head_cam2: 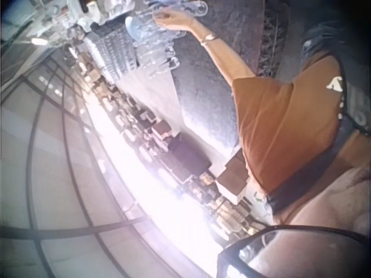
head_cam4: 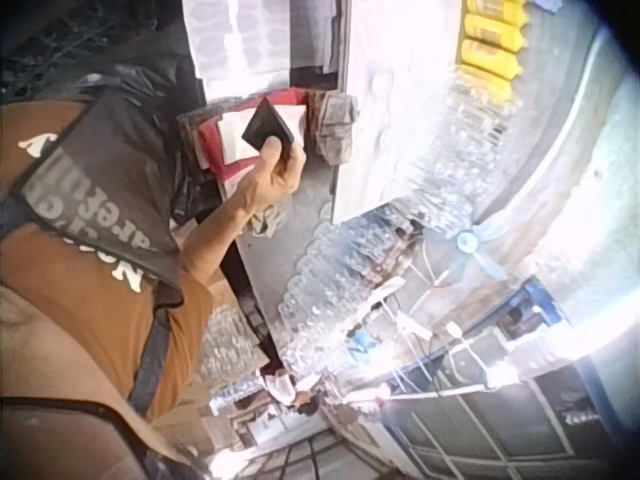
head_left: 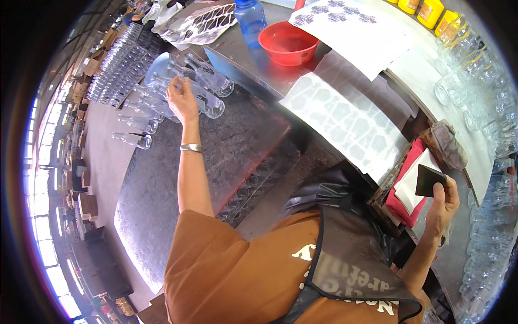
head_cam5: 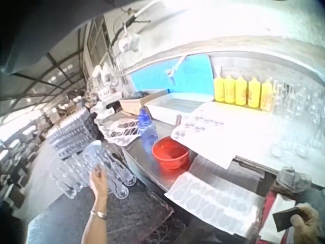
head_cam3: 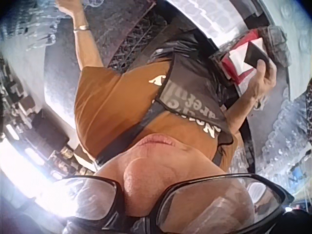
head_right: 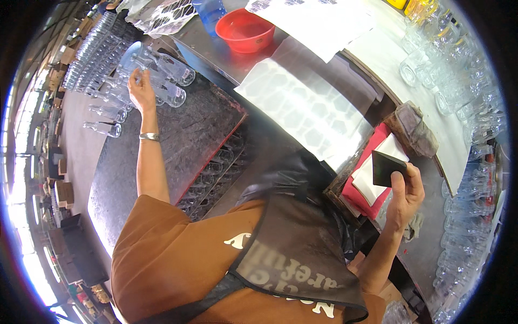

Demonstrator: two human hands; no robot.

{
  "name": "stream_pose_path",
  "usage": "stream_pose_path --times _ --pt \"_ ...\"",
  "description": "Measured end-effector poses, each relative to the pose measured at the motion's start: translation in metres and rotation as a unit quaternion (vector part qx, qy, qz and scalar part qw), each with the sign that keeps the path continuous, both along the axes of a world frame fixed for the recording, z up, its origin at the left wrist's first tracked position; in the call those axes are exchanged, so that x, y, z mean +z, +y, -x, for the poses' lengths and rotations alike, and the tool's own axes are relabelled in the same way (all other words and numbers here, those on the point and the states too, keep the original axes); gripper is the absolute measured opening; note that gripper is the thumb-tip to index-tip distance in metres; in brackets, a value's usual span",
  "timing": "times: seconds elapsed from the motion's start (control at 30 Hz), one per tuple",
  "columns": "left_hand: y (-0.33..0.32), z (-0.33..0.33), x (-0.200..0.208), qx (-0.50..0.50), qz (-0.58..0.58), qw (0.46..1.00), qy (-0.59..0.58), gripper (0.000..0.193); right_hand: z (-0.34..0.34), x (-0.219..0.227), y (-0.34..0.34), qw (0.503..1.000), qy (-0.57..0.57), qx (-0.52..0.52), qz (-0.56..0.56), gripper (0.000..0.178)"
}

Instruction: The person repeatedly picks up clear plastic bottles, places a rectangular label on each bottle, and uses a handheld black device to press the label onto the bottle surface. After labeling, the person sets the bottle aside and repeats the process with the next bottle.

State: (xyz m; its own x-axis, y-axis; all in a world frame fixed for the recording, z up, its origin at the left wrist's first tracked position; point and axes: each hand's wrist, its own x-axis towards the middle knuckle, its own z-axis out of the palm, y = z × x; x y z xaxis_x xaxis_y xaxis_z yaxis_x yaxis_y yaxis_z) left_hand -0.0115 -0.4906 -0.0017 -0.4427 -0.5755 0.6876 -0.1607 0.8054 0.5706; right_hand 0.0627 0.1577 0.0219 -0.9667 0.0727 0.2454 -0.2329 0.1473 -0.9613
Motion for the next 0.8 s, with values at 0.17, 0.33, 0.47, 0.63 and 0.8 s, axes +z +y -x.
stream_pose_path --times 0.17,0.33,0.47,0.63,0.8 --pt "-0.024 0.013 -0.008 0.004 -0.015 1.0 0.016 0.041 0.001 0.004 -0.009 1.0 -0.012 0.005 -0.023 0.019" --pt "-0.03 0.021 -0.01 0.016 -0.003 1.0 0.017 0.041 0.0 0.0 -0.007 0.999 -0.022 0.008 -0.037 0.021" --pt "-0.064 0.015 -0.017 0.057 0.088 0.994 0.008 0.06 0.005 0.014 -0.023 0.998 -0.061 -0.029 0.002 0.033" --pt "0.032 0.006 0.043 0.072 0.213 0.973 0.046 0.06 0.033 0.038 0.024 0.995 -0.043 -0.081 0.033 0.028" --pt "0.198 0.058 0.076 -0.09 0.212 0.966 0.117 0.054 0.079 0.086 0.126 0.963 0.045 -0.228 0.134 0.025"
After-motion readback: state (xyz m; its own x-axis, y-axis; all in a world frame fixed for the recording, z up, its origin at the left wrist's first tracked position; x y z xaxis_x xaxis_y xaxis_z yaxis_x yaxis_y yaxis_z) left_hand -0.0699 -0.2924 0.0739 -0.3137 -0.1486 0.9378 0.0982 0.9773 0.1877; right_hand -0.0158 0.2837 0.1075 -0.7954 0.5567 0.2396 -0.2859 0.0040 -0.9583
